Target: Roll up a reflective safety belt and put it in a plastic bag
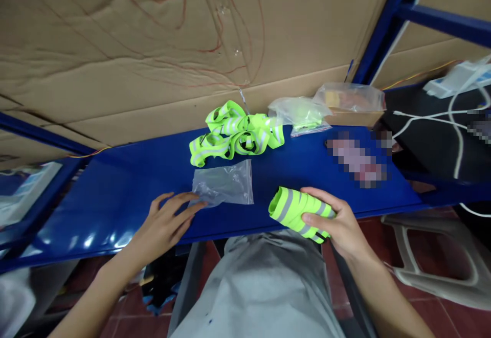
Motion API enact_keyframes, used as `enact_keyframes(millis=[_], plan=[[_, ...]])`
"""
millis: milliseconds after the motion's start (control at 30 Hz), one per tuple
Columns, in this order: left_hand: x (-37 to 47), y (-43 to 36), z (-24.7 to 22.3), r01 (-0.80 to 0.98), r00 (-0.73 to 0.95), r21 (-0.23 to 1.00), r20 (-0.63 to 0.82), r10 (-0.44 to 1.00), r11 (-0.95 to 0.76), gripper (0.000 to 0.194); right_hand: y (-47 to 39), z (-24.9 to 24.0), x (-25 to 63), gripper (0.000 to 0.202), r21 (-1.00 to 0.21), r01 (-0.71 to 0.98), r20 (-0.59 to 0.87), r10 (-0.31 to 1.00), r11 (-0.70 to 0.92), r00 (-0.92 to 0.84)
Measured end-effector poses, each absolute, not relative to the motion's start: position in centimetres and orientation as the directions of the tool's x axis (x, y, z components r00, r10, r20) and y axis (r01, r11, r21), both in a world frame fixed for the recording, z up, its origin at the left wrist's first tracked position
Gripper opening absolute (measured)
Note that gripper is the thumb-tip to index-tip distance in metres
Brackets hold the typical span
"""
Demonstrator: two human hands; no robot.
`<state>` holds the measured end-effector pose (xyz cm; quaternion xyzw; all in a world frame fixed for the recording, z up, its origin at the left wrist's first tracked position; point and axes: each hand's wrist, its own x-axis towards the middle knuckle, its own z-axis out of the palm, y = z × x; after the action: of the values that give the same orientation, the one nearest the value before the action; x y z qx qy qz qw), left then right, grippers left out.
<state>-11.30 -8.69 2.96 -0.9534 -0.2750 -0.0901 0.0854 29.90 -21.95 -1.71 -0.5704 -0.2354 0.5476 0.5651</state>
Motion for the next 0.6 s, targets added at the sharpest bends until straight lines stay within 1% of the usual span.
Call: enact_keyframes(millis=[33, 67, 167, 200, 233, 300, 333, 367, 400, 433, 467, 500, 533, 600], plan=[[-11.3, -9.5, 3.1, 0.574, 0.809, -0.07, 0.204, 0.552, -0.816, 0.039, -21.8, -1.7, 29.7, 0.067, -0.904, -0.342, -0.364, 0.883, -0.257, 0.298], [-10.7, -10.1, 3.4, 0.606, 0.777, -0.016, 0.226, 0.588, -0.795, 0.035, -21.6, -1.7, 29.5, 0.067, -0.905, -0.333, -0.369, 0.878, -0.265, 0.305], [-5.3, -11.4, 4.1, 0.688, 0.621, 0.15, 0.384, 0.684, -0.71, 0.016, -20.8, -1.1, 29.0, 0.068, -0.904, -0.307, -0.392, 0.866, -0.299, 0.311], [-2.8, -11.5, 4.1, 0.725, 0.564, 0.178, 0.402, 0.721, -0.666, 0.013, -20.5, -0.8, 28.9, 0.069, -0.901, -0.305, -0.401, 0.862, -0.31, 0.309], [-0.1, -11.3, 4.1, 0.776, 0.513, 0.173, 0.386, 0.767, -0.606, 0.02, -20.3, -0.5, 28.8, 0.069, -0.895, -0.311, -0.412, 0.858, -0.318, 0.307], [4.6, -10.5, 3.8, 0.886, 0.411, 0.102, 0.276, 0.869, -0.452, 0.045, -19.7, 0.1, 29.0, 0.07, -0.876, -0.352, -0.436, 0.851, -0.329, 0.291], [6.3, -10.0, 3.6, 0.91, 0.39, 0.068, 0.191, 0.901, -0.408, 0.05, -19.5, 0.3, 29.2, 0.07, -0.861, -0.383, -0.451, 0.85, -0.334, 0.273], [7.4, -9.4, 3.4, 0.922, 0.379, 0.038, 0.113, 0.919, -0.385, 0.048, -19.3, 0.6, 29.4, 0.07, -0.841, -0.418, -0.468, 0.849, -0.343, 0.245], [7.9, -9.0, 3.3, 0.926, 0.375, 0.02, 0.053, 0.925, -0.377, 0.042, -19.1, 0.7, 29.7, 0.068, -0.819, -0.45, -0.483, 0.851, -0.355, 0.208], [7.9, -8.6, 3.1, 0.926, 0.377, 0.027, 0.008, 0.926, -0.377, 0.033, -18.8, 0.9, 29.9, 0.067, -0.798, -0.478, -0.492, 0.855, -0.367, 0.166], [7.4, -8.4, 3.0, 0.924, 0.378, 0.064, -0.016, 0.926, -0.376, 0.024, -18.5, 0.9, 30.0, 0.065, -0.78, -0.5, -0.493, 0.861, -0.376, 0.122], [6.6, -8.4, 3.0, 0.918, 0.38, 0.132, -0.021, 0.925, -0.374, 0.018, -18.1, 1.0, 30.0, 0.064, -0.764, -0.515, -0.489, 0.869, -0.388, 0.071], [5.6, -8.6, 2.9, 0.899, 0.385, 0.23, -0.015, 0.923, -0.372, 0.015, -17.6, 1.0, 29.8, 0.064, -0.75, -0.527, -0.479, 0.878, -0.4, 0.015], [3.8, -9.4, 3.0, 0.798, 0.408, 0.478, 0.02, 0.913, -0.367, 0.014, -16.5, 1.1, 28.8, 0.063, -0.727, -0.533, -0.451, 0.886, -0.432, -0.103]])
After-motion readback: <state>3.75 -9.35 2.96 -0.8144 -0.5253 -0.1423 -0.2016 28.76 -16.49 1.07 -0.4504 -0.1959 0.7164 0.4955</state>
